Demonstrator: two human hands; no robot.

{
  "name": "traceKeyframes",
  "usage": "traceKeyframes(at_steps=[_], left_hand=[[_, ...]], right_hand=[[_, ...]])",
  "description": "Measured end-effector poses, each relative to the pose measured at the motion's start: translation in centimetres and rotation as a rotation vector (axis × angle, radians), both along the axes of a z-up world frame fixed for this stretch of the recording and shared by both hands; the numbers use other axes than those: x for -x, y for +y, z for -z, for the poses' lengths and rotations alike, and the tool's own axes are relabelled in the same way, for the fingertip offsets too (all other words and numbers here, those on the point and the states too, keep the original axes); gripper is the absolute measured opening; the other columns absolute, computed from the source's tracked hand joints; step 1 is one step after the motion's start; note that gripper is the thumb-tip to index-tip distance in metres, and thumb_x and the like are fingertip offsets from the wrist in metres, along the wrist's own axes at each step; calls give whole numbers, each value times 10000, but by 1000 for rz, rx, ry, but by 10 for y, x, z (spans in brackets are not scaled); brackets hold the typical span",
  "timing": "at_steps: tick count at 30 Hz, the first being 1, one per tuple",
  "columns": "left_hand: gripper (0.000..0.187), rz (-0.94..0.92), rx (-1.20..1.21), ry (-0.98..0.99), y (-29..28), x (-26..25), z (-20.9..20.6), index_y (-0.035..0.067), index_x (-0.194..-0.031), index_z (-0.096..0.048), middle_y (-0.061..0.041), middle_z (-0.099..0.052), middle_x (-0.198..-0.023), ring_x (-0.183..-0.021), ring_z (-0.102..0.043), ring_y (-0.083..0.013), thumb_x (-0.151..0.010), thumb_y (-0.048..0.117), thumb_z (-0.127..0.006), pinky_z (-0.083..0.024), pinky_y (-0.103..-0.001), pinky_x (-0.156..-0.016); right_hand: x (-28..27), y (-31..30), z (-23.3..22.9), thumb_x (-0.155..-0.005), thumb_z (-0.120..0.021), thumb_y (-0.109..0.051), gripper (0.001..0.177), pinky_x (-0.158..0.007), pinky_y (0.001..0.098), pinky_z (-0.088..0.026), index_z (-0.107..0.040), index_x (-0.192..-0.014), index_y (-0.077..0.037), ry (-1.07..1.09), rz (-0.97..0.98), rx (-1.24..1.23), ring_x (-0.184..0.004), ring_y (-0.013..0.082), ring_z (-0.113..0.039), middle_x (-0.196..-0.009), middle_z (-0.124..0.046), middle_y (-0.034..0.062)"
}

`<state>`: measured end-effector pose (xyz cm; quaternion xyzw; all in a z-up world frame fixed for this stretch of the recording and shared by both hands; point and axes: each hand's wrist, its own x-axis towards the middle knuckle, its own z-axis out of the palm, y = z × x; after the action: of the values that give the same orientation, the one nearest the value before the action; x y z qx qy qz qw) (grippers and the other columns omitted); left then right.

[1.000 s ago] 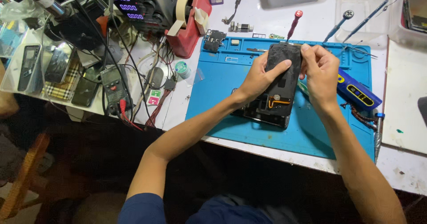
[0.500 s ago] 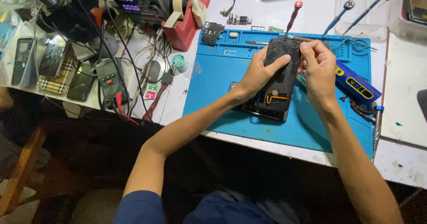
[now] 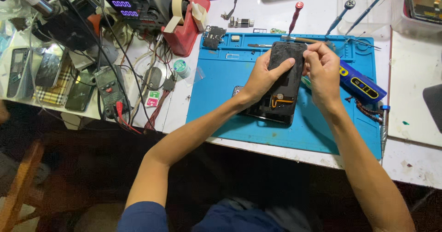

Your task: The person holds a disassembled smartphone and uses a blue electric screwdriver to remove screws from the internal metal shielding. They carefully unscrew multiple fasteners to detach the metal plate covering the motherboard and battery area.

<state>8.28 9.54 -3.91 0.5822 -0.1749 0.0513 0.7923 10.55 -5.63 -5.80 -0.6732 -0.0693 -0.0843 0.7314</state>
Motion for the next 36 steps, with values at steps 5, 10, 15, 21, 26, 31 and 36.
traceKeyframes(at_steps=[5,10,15,21,26,31,36], left_hand=[[160,27,0,37,-1,-2,1,65,-912,-651,-50,-703,-809,-766,-631,-62,-907,213,-712,-531,-232,-670],[141,27,8,57,1,-3,3,73,-909,-658,-55,-710,-796,-756,-649,-64,-906,204,-709,-538,-229,-657],[156,32,80,25,-1,-9,16,84,-917,-668,-16,-707,-789,-755,-631,-35,-873,212,-747,-541,-211,-658],[181,25,65,-34,-1,-9,21,79,-970,-673,-61,-730,-853,-820,-652,-59,-896,230,-740,-554,-262,-723],[263,77,1,96,4,-15,22,66,-1006,-606,-50,-678,-906,-793,-649,-147,-866,279,-672,-591,-307,-694],[254,65,-9,122,4,-14,19,61,-1011,-603,-57,-679,-901,-802,-649,-156,-867,261,-663,-591,-318,-705],[117,74,-53,57,5,-12,12,101,-912,-580,14,-610,-797,-699,-580,-91,-836,177,-626,-523,-256,-618]], right_hand=[[9,6,-16,-1007,-551,-115,164,-551,189,-392,-593,-858,-62,-34,52,23,-550,67,-477,-632,-492,23],[5,7,-9,-1002,-565,-104,216,-559,200,-372,-572,-789,-67,-50,62,49,-526,68,-436,-561,-461,22],[-1,3,5,-1062,-568,-120,279,-582,197,-356,-537,-787,-88,-96,64,99,-533,67,-428,-568,-431,2],[-6,1,14,-1115,-593,-137,379,-550,210,-346,-511,-751,-65,-154,103,76,-497,97,-442,-541,-434,53],[13,14,-16,-1097,-525,-276,360,-543,200,-337,-423,-774,-154,-84,36,113,-554,49,-386,-640,-412,-33],[16,14,-20,-1091,-515,-296,321,-561,203,-362,-432,-818,-149,-87,1,120,-570,54,-403,-657,-424,-29],[16,13,-20,-1103,-478,-296,286,-559,203,-341,-442,-858,-152,-97,-10,128,-593,42,-389,-685,-414,-42]])
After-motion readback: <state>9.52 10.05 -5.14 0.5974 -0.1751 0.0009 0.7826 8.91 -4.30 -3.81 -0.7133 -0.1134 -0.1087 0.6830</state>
